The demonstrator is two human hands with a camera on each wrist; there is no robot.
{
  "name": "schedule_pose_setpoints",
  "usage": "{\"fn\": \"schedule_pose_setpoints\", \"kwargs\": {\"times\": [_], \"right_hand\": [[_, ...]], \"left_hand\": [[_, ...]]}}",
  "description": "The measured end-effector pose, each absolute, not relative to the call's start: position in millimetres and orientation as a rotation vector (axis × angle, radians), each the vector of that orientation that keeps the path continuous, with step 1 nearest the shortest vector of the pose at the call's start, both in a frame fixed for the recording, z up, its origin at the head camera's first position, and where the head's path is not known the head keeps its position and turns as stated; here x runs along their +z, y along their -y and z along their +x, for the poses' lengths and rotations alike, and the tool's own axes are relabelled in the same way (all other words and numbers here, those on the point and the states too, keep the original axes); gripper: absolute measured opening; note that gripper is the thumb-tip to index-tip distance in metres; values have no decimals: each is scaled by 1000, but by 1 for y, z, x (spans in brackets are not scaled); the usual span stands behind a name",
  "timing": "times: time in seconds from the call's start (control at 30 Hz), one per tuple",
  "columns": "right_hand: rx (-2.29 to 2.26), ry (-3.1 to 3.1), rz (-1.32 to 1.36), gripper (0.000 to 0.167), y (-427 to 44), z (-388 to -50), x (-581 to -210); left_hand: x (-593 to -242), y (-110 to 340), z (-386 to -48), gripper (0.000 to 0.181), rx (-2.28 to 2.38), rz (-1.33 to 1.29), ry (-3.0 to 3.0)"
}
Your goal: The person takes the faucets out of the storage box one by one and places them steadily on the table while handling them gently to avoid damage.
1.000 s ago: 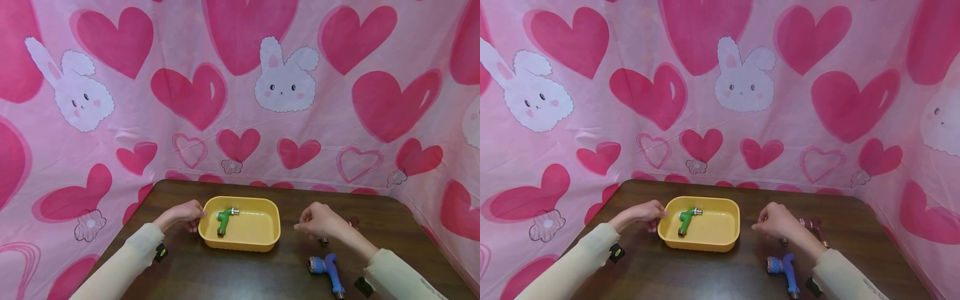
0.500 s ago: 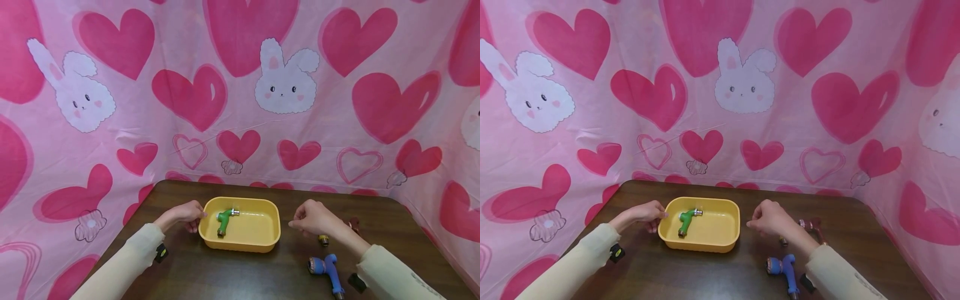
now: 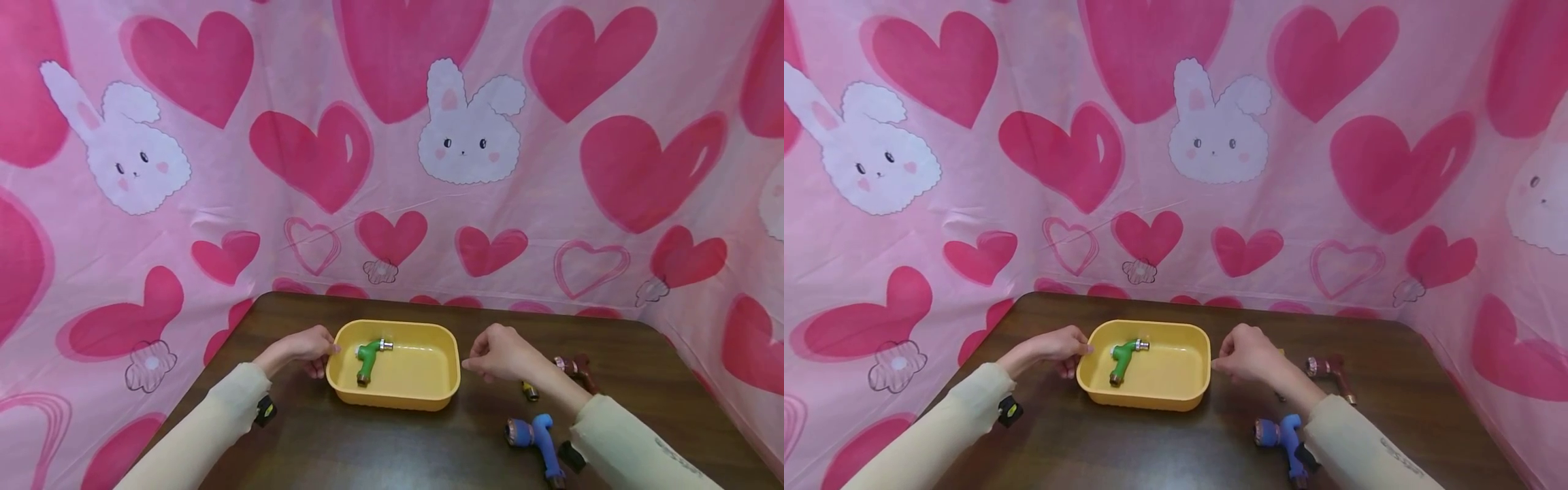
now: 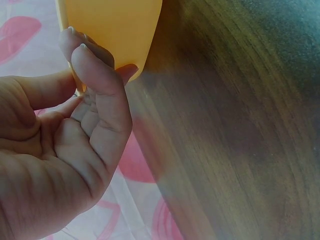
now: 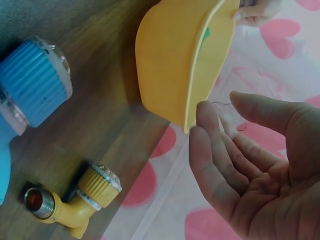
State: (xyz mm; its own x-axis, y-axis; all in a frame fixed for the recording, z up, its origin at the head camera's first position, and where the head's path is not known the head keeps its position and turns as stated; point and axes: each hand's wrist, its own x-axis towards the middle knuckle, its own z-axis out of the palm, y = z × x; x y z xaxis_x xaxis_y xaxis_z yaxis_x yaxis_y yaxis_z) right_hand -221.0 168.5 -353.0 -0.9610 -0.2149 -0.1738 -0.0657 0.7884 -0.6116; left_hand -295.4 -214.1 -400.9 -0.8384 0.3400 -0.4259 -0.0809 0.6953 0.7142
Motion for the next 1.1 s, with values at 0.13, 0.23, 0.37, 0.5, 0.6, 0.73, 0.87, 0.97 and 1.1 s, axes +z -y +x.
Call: {"fn": "schedule_pose_setpoints", "kwargs": {"times": [0.13,0.23,0.37,0.5,0.6,0.73,0.87,0.97,1.1], "right_hand": [[-930,-2736,-219,15,-164,-224,-353],[-924,-2741,-222,15,-160,-227,-353],[-927,-2744,-236,16,-156,-229,-353],[-941,-2735,-265,16,-153,-230,-355],[-937,-2739,-287,15,-150,-231,-355],[-931,-2740,-282,14,-145,-233,-355],[-914,-2742,-265,16,-139,-235,-354],[-914,-2748,-270,19,-135,-236,-353],[-927,-2748,-283,19,-131,-238,-354]], "left_hand": [[-401,214,-296,29,1029,200,-2366],[-401,213,-296,29,1025,196,-2373],[-401,213,-296,29,1028,195,-2376],[-402,212,-295,28,1031,201,-2376],[-403,213,-295,28,1034,203,-2374],[-403,214,-294,28,1031,204,-2377],[-403,214,-294,27,1032,199,-2377],[-403,214,-294,27,1032,199,-2378],[-403,213,-294,27,1035,195,-2378]]}}
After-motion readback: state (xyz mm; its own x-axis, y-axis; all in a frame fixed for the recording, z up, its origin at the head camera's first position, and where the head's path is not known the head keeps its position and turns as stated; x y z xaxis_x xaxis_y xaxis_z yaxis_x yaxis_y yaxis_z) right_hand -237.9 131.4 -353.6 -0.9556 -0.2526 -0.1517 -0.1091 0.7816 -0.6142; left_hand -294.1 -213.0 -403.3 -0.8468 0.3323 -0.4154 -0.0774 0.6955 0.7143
